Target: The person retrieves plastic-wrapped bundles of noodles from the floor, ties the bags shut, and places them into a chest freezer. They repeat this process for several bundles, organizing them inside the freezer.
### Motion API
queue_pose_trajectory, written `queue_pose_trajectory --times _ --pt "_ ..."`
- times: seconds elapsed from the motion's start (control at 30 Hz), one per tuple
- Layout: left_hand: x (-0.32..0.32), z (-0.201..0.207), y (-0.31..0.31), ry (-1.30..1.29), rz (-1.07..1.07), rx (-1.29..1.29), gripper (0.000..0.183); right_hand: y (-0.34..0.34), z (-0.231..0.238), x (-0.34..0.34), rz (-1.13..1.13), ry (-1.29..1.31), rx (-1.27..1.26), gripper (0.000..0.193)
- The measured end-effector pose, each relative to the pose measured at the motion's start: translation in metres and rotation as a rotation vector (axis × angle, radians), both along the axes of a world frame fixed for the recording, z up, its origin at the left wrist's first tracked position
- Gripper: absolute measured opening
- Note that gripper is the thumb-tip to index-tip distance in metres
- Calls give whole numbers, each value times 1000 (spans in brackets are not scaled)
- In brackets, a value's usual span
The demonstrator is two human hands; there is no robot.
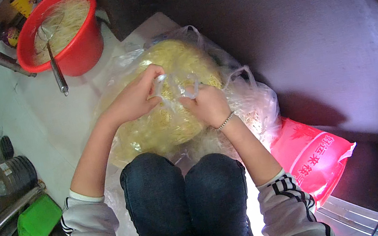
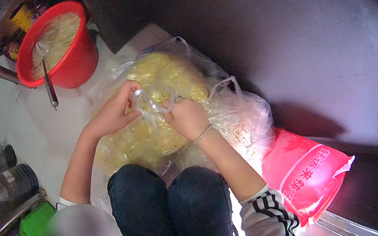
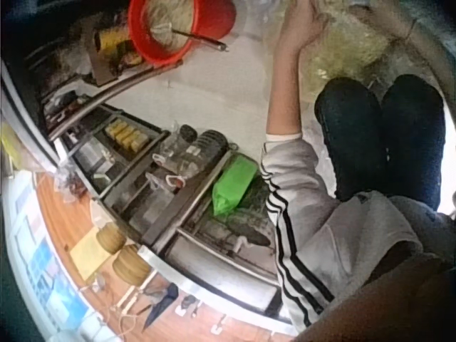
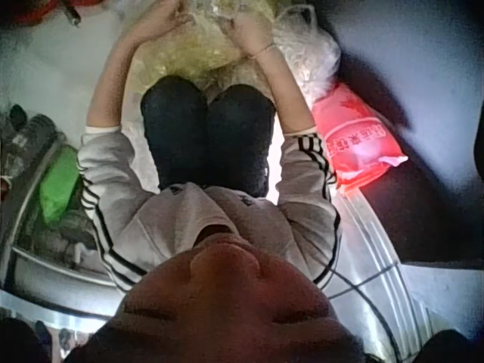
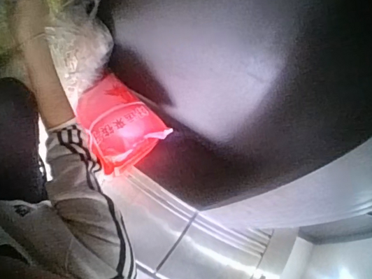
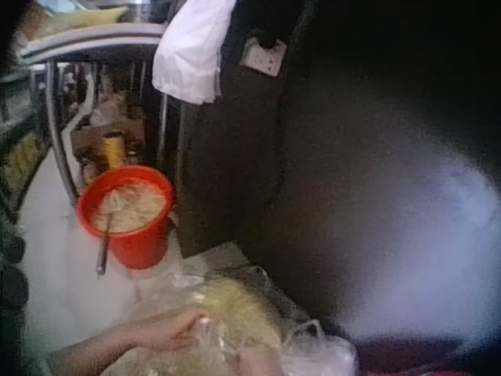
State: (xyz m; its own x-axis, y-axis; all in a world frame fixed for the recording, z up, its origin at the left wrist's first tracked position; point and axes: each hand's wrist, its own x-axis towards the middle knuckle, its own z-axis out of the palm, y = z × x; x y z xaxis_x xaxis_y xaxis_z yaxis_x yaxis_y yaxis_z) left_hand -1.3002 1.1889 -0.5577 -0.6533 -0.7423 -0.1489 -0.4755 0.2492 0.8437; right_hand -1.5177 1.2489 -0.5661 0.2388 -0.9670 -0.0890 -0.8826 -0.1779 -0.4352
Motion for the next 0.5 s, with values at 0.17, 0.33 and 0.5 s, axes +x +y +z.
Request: queue_pose_trajectory --times 0.17,0.33,0.5 --pt "11 9 -4 -332 -97 -163 53 -2 10 -20 61 309 55 25" --pt "20 31 -6 -374 -215 -315 47 7 31 -52 138 239 -51 32" --pt "6 47 -20 -208 75 -317 35 -16 38 -74 -52 -276 -50 33"
